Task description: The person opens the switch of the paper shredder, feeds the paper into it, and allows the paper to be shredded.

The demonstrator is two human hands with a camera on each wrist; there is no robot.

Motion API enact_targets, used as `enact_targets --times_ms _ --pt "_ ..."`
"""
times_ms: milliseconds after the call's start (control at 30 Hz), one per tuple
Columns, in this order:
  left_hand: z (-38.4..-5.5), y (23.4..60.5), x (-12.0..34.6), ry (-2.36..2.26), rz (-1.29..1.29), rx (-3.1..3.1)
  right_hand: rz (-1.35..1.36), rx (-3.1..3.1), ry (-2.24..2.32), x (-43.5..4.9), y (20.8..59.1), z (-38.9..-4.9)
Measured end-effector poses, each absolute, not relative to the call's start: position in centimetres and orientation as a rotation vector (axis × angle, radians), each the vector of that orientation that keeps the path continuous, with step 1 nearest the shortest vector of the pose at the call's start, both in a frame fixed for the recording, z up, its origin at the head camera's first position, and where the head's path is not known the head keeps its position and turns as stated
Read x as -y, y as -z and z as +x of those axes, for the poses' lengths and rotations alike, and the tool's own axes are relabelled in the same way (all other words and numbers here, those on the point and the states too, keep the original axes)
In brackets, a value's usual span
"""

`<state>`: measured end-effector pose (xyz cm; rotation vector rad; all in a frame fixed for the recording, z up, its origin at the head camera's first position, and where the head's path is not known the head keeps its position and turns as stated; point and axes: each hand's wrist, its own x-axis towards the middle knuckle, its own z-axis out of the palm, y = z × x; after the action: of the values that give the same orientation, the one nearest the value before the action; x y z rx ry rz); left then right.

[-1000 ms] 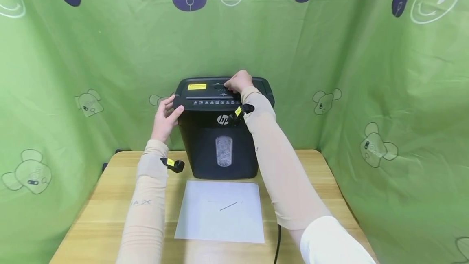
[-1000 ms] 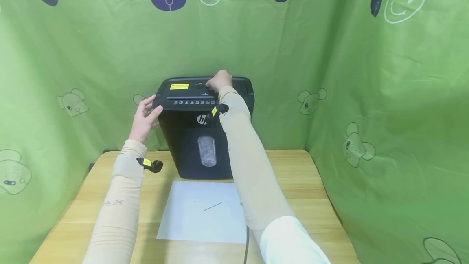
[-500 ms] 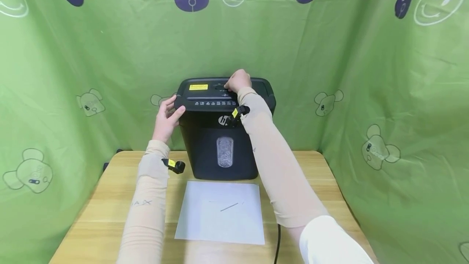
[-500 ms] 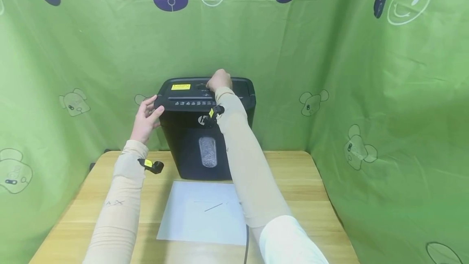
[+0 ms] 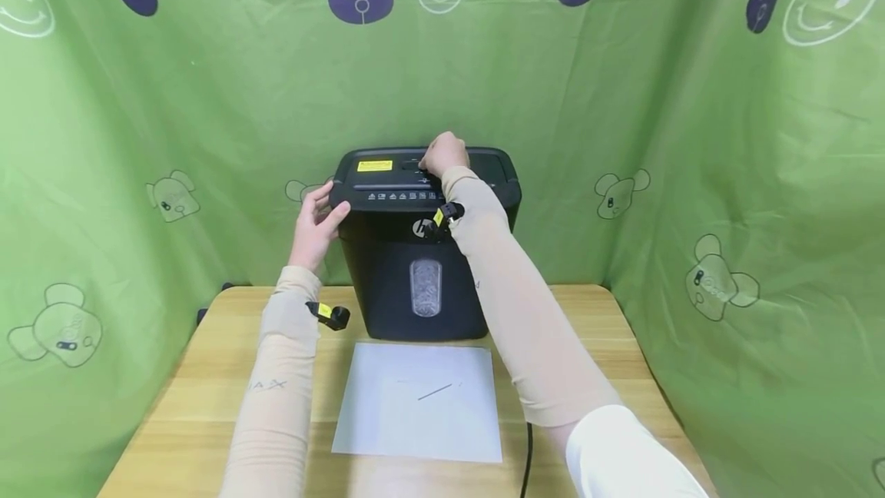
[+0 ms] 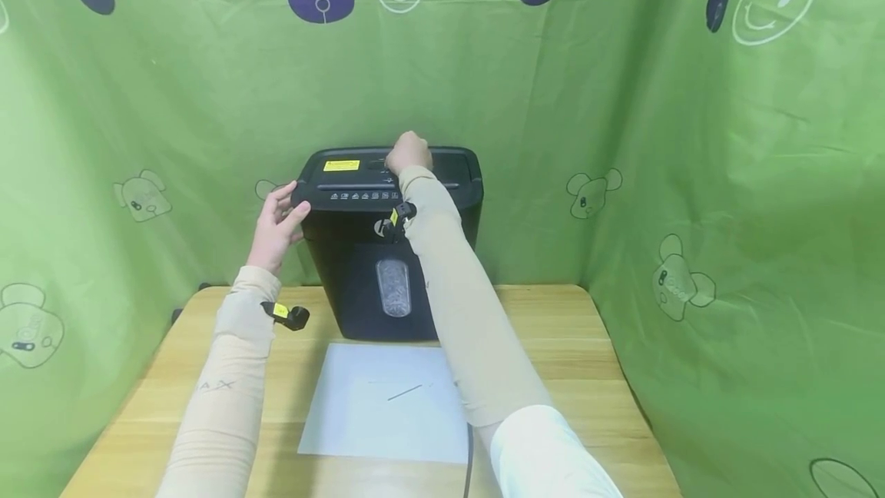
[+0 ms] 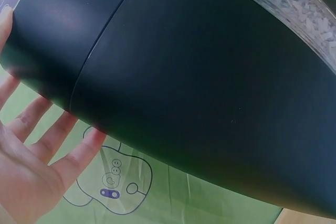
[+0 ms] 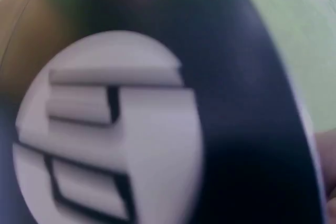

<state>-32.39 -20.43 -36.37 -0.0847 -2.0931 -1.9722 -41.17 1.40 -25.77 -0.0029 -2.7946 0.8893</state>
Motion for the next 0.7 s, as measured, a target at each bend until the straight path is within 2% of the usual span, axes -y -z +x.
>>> enact_targets --times_ms 200,433,700 --pt "-30.6 34.6 19.5 2.021 -0.084 2.096 0.021 2.794 -0.826 -1.2 25.8 -41.1" --pt "-32.7 36.7 19.8 2.039 -0.1 2.061 0.019 2.846 -0.807 -1.4 26.0 -41.5" --pt "-33.3 36.9 19.8 1.994 -0.115 2.066 0.017 2.848 -0.773 -1.7 26.2 -42.1"
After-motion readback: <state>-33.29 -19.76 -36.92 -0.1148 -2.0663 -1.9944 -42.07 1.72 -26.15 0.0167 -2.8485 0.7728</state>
